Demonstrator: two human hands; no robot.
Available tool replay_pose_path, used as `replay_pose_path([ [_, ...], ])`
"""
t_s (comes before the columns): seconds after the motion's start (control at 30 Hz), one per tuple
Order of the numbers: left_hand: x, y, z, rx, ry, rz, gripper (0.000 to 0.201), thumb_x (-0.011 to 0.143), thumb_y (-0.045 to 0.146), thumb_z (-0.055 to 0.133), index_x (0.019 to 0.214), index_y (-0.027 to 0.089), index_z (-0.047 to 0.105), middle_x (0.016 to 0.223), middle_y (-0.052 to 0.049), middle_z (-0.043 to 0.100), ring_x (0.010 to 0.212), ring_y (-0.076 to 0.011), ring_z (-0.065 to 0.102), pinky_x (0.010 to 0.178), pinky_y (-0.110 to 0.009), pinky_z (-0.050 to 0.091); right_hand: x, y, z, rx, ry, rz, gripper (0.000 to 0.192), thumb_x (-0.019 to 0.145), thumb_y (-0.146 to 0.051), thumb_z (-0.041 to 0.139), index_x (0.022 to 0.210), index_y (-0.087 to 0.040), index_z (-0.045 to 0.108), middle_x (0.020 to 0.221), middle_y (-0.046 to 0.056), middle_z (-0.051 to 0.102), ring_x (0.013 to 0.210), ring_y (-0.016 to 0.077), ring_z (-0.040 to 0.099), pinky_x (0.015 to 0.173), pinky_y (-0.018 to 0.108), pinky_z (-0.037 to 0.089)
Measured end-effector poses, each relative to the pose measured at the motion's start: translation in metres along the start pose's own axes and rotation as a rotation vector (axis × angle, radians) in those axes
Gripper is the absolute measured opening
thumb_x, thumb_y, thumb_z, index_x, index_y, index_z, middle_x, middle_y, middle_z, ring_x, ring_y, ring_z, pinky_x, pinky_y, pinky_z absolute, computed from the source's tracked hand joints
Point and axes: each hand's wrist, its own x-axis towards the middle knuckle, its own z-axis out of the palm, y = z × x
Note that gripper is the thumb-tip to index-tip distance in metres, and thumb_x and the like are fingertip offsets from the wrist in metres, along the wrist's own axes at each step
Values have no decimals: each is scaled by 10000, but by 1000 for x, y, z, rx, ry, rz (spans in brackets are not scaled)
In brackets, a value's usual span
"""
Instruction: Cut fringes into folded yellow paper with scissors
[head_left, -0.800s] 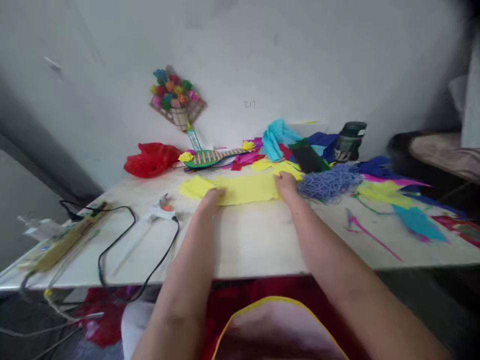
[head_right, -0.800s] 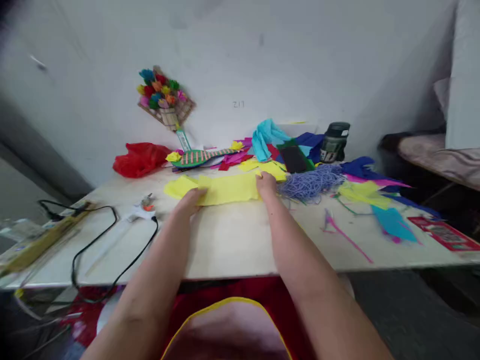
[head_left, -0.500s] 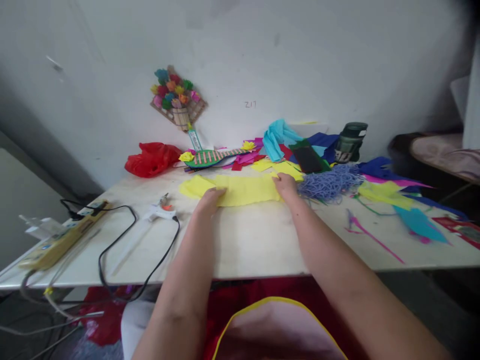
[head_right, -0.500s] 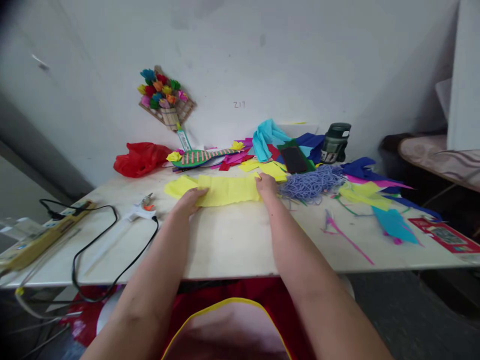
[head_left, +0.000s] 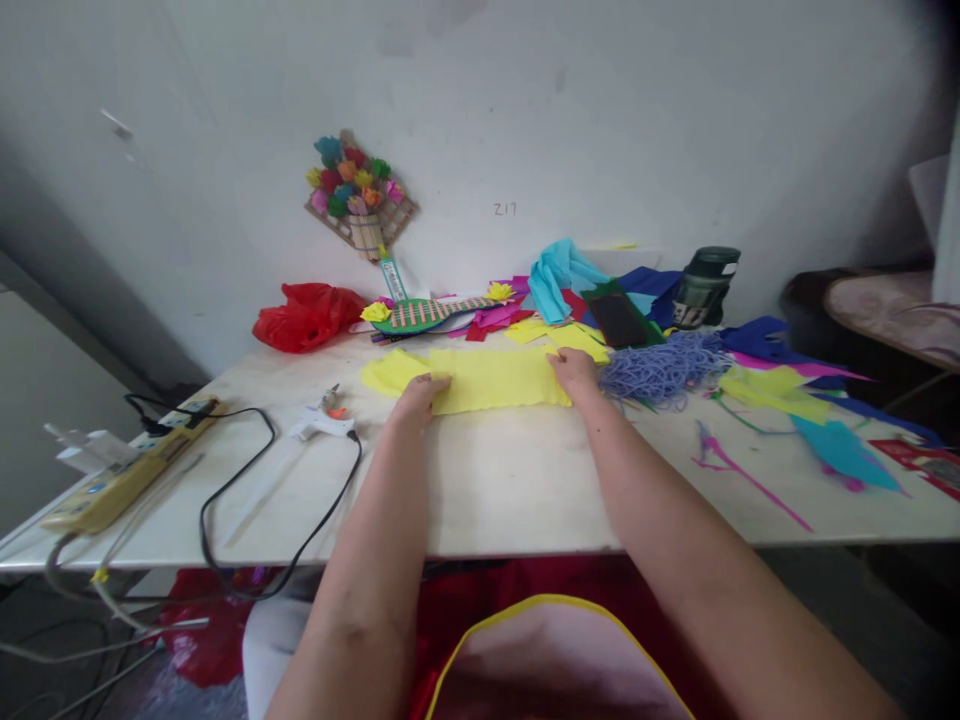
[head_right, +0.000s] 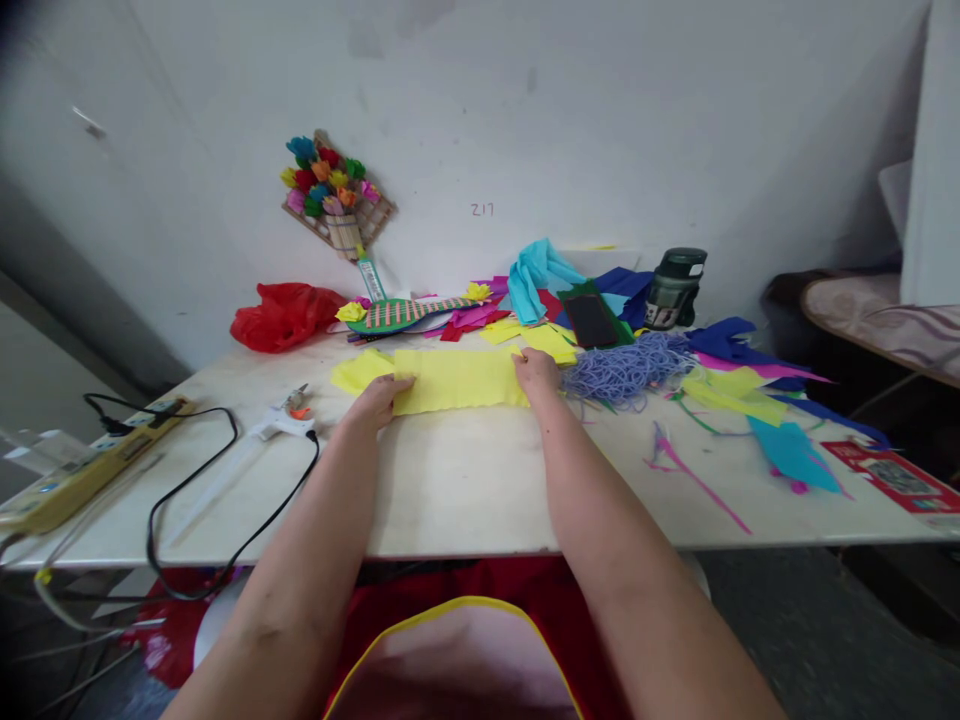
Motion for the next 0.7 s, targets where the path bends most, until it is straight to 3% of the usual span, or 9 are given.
replay_pose_path([
  [0.27, -1, 1, 3, 48, 78, -24, 154, 626, 33, 574, 757, 114, 587, 634, -44, 643, 629, -174, 627, 621, -273, 483, 3, 10, -12, 16, 49, 127, 327, 754, -177, 427, 1012, -193, 627, 989, 77, 650, 910, 186, 574, 707, 249, 404],
  [0.53, 4, -1, 2, 58, 133, -22, 135, 624, 39, 559, 695, 154, 554, 652, -54, 639, 670, -194, 624, 630, -275, 480, -2, -1, -25, -273, -210, 49, 360, 680, -226, 509, 1020, -213, 626, 1071, 92, 615, 1001, 236, 551, 749, 306, 409],
  [0.7, 3, -1, 2, 109, 158, -20, 139, 617, 56, 573, 693, 170, 545, 667, -53, 638, 708, -206, 624, 641, -275, 478, -12, -16, -27, -445, -274, -1, 337, 697, -259, 512, 997, -164, 631, 1044, 136, 615, 1030, 275, 526, 822, 384, 359],
])
